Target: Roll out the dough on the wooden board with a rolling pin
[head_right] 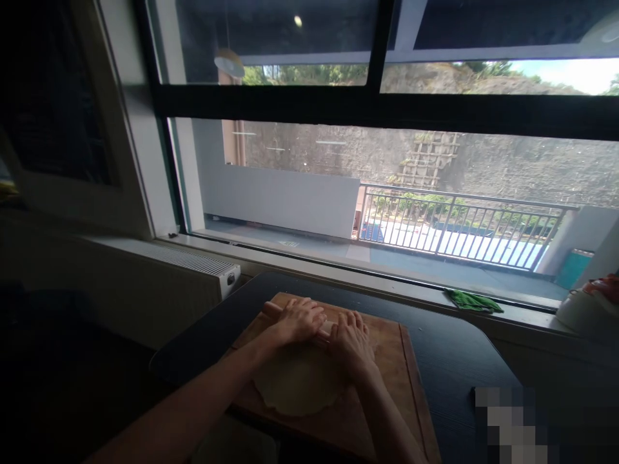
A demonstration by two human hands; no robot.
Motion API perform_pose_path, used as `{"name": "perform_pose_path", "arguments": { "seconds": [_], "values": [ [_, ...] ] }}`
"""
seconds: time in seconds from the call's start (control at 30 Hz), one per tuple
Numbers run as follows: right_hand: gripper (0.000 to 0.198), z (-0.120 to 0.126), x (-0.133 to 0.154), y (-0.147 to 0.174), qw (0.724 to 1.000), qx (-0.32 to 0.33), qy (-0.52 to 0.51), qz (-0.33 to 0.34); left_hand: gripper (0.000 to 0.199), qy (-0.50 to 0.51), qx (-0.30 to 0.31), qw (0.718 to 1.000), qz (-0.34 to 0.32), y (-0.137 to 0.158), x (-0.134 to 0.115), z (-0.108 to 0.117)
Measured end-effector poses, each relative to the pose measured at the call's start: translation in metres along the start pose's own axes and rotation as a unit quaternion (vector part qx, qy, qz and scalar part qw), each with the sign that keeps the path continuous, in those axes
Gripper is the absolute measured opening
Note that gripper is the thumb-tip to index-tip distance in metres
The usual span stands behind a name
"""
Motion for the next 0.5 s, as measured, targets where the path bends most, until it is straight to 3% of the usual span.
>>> {"name": "perform_pose_path", "arguments": {
  "seconds": [0.13,0.27,0.37,0.5],
  "values": [
    [0.048,-0.002,0.037,0.056,0.999,-0.005,-0.012,0.031,0.041,0.015,-0.015,0.999,-0.026,0.019,0.005,0.002],
    [0.05,-0.003,0.075,0.098,0.995,-0.062,-0.013,0.08,0.044,0.023,-0.003,0.999,-0.036,0.037,0.017,0.004],
    [0.051,-0.002,0.065,0.098,0.994,-0.055,-0.011,0.094,0.043,0.018,0.007,0.999,-0.036,0.039,0.021,0.005],
    [0.044,-0.005,0.022,0.081,0.998,-0.007,-0.008,0.068,0.038,0.013,0.014,0.999,-0.03,0.026,0.014,0.004]
  ]
}}
Point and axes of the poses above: each hand's wrist, its own y-axis away from the middle knuckle, its own z-axis out of the back of the hand, x = y × z, the point moved 6 cm from there along -y, towards the middle knuckle, and after that the axes turned 7 degrees about y, right-handed, at the moved point
